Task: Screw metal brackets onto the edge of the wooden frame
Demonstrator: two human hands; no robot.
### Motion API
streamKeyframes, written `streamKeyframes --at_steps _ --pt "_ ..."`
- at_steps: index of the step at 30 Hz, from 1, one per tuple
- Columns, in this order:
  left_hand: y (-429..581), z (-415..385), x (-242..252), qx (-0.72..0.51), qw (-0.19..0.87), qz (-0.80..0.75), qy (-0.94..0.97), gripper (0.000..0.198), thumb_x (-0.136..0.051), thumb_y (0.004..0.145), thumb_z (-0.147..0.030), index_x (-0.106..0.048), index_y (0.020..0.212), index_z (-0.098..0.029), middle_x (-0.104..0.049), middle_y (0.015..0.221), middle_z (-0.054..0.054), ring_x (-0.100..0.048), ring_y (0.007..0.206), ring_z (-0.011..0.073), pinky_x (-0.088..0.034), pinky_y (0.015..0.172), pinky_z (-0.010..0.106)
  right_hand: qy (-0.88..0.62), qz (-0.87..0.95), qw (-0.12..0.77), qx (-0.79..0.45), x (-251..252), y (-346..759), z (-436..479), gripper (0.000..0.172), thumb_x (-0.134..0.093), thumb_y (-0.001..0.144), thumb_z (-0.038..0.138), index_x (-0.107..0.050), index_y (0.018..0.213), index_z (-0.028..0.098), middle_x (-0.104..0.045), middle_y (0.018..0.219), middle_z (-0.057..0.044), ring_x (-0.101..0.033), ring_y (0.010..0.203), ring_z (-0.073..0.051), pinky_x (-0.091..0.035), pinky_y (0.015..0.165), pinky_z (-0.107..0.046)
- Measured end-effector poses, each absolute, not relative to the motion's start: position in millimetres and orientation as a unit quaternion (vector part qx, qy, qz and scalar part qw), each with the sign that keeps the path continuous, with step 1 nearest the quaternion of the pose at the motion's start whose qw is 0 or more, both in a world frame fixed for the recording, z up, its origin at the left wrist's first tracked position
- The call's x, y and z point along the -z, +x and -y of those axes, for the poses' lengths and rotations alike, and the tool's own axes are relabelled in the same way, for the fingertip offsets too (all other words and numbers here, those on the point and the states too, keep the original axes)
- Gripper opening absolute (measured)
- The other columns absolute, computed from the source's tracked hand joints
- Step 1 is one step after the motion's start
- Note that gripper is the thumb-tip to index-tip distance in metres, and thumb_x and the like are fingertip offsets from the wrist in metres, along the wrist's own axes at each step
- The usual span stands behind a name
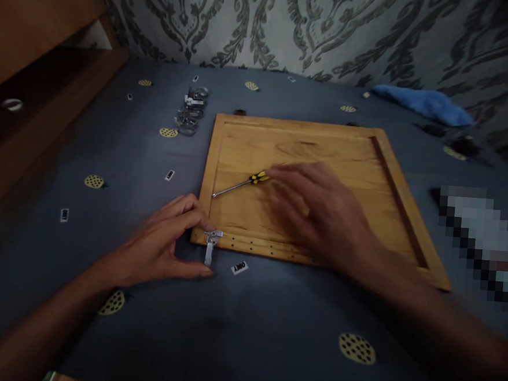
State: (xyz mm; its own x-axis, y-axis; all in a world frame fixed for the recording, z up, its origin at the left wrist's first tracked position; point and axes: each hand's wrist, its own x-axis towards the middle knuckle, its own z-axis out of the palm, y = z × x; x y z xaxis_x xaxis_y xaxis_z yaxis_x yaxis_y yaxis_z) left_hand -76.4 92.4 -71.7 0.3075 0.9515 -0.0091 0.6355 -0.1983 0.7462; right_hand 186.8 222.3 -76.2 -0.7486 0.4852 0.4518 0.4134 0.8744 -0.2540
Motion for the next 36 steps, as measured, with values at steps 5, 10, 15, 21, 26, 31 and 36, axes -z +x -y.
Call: streamKeyframes --at_steps 5,10,15,21,26,31,36 --pt "-77.4 -92.2 76.2 -0.244 0.321 -0.537 0.741 0.039 -0.087 0.082 -0.037 -0.064 0.111 -0.023 -0.058 0.107 0.002 -0.057 0.098 0.0222 -0.047 0.083 0.035 -0.294 0.945 0.145 -0.021 88.2 203.5 -261.7 0.044 -0.044 0.107 0.029 -0.058 0.144 0.010 -0.064 0.142 -0.024 -0.060 0.131 -0.041 -0.053 0.104 -0.061" --pt "-79.2 -91.8 78.4 -0.247 0.310 -0.539 0.743 0.040 -0.088 0.082 -0.038 -0.063 0.111 -0.025 -0.058 0.107 0.002 -0.058 0.098 0.0217 -0.047 0.082 0.034 -0.272 0.938 0.211 -0.036 101.6 205.2 -263.3 0.026 -0.045 0.106 0.029 -0.067 0.113 0.018 -0.072 0.106 -0.015 -0.066 0.102 -0.031 -0.055 0.090 -0.047" --pt "-79.9 -93.3 74.3 -0.241 0.310 -0.534 0.748 0.039 -0.087 0.082 -0.039 -0.063 0.110 -0.024 -0.058 0.107 0.003 -0.059 0.100 0.0225 -0.049 0.085 0.035 -0.256 0.909 0.276 -0.181 94.2 201.6 -259.4 0.018 -0.060 0.099 0.035 -0.067 0.095 0.019 -0.068 0.087 -0.007 -0.063 0.081 -0.022 -0.051 0.073 -0.036" --pt "-80.9 -94.2 72.9 -0.237 0.305 -0.534 0.753 0.039 -0.086 0.083 -0.042 -0.064 0.110 -0.024 -0.058 0.107 0.003 -0.059 0.100 0.0228 -0.048 0.086 0.036 -0.285 0.805 0.405 -0.327 45.7 193.0 -234.4 0.032 -0.070 0.094 0.054 -0.062 0.093 0.022 -0.062 0.087 -0.002 -0.059 0.074 -0.016 -0.049 0.063 -0.030" --pt "-82.5 -93.9 76.4 -0.242 0.299 -0.538 0.750 0.039 -0.084 0.084 -0.045 -0.064 0.109 -0.024 -0.057 0.105 0.003 -0.057 0.100 0.0225 -0.047 0.088 0.037 -0.257 0.826 0.388 -0.318 23.6 178.4 -216.9 0.027 -0.065 0.100 0.046 -0.052 0.090 0.024 -0.054 0.073 0.003 -0.053 0.063 -0.014 -0.042 0.061 -0.030" --pt "-83.3 -94.6 78.3 -0.244 0.299 -0.534 0.753 0.040 -0.084 0.083 -0.048 -0.064 0.107 -0.022 -0.056 0.105 0.003 -0.056 0.100 0.0231 -0.045 0.089 0.037 -0.217 0.852 0.396 -0.266 27.2 166.4 -203.0 0.030 -0.064 0.100 0.033 -0.041 0.081 0.025 -0.054 0.073 0.004 -0.053 0.066 -0.013 -0.041 0.065 -0.030" --pt "-81.9 -95.2 77.2 -0.258 0.305 -0.533 0.746 0.039 -0.084 0.083 -0.048 -0.064 0.104 -0.021 -0.055 0.104 0.003 -0.054 0.099 0.0232 -0.044 0.087 0.034 -0.188 0.774 0.499 -0.340 28.0 154.4 -181.9 0.029 -0.063 0.103 0.037 -0.041 0.087 0.025 -0.054 0.077 0.002 -0.055 0.064 -0.013 -0.044 0.061 -0.030"
